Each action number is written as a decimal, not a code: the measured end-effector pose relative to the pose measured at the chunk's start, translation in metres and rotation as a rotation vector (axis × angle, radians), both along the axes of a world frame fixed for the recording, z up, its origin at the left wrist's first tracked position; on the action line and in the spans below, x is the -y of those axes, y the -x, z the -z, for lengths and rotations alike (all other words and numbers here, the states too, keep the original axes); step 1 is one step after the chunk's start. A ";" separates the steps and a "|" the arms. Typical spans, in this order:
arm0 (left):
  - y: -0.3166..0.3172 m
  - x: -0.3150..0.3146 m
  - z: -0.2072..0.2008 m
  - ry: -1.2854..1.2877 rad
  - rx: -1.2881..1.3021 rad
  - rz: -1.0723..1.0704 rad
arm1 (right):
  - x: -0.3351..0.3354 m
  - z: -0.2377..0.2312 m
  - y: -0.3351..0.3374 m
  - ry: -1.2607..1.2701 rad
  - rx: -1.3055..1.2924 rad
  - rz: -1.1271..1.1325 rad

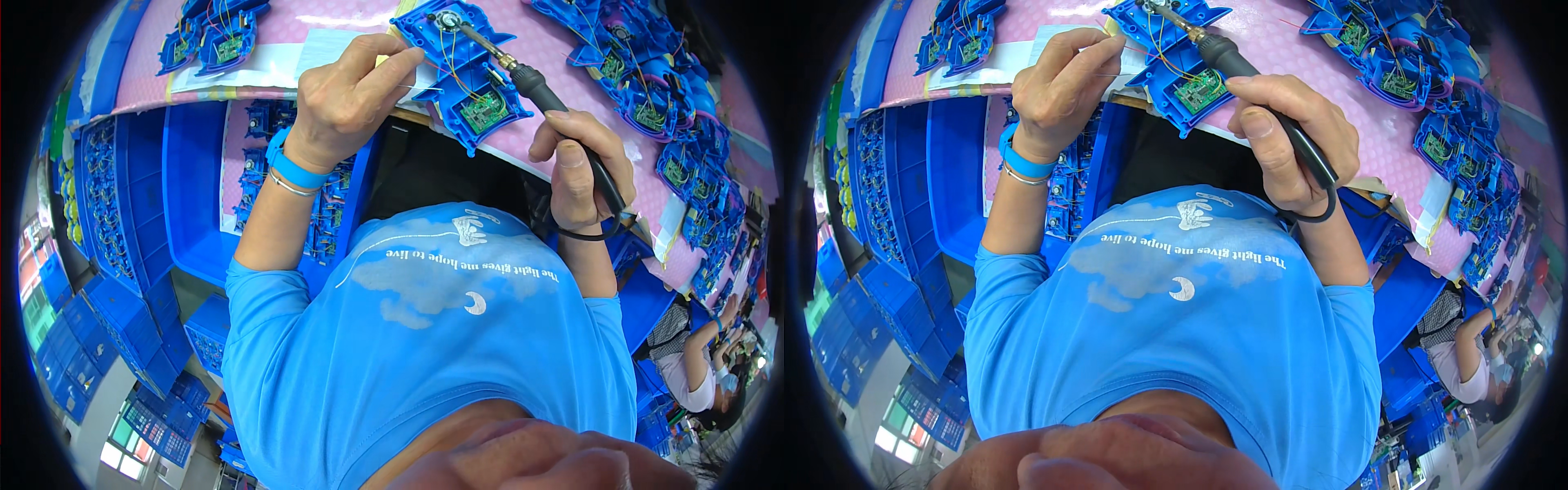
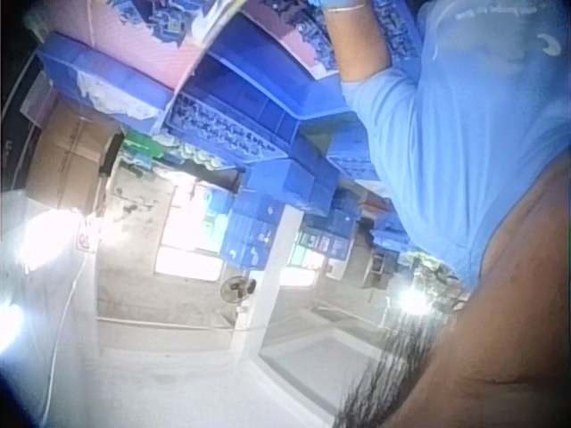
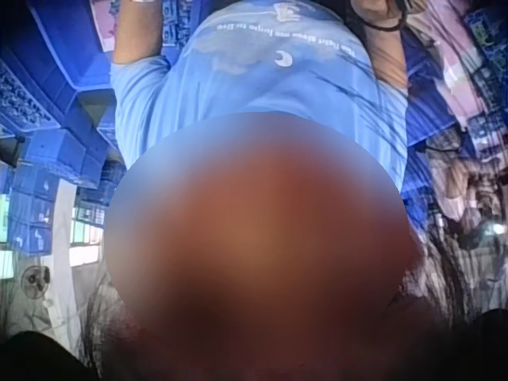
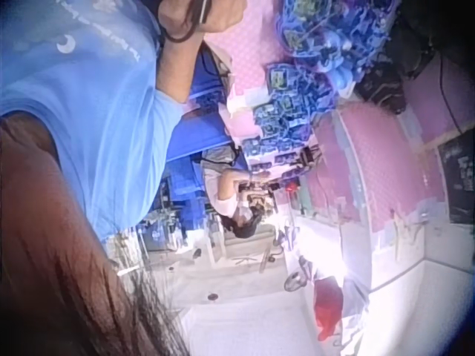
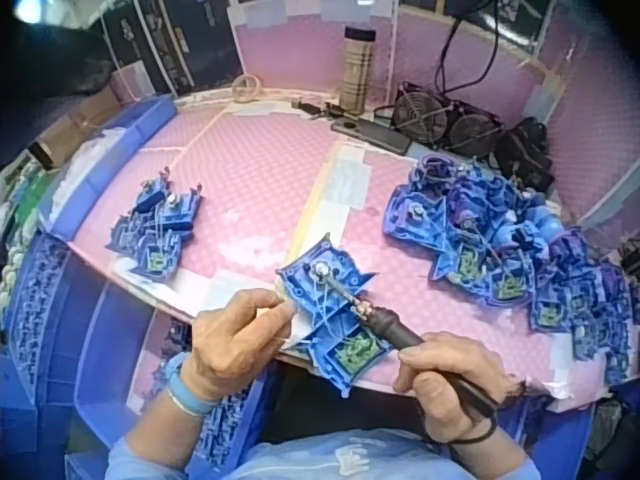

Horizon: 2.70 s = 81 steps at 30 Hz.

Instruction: Soldering electronic components onto small circuit boards fixed in plastic frames at an assembly workstation.

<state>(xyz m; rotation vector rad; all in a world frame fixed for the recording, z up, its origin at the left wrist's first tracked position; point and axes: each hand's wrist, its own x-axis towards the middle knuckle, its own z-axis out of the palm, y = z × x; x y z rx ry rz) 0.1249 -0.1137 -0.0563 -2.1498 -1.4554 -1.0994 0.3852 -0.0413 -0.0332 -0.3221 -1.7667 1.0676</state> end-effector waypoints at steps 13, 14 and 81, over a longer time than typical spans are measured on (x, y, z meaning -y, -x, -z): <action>0.001 -0.004 -0.001 0.051 0.023 0.023 | 0.000 -0.002 0.022 -0.007 0.265 0.010; 0.001 -0.004 0.000 0.051 0.024 0.022 | 0.000 -0.002 0.022 0.000 0.269 0.007; 0.117 -0.022 -0.075 0.103 -0.257 -0.306 | -0.014 0.001 -0.023 -0.109 0.089 0.302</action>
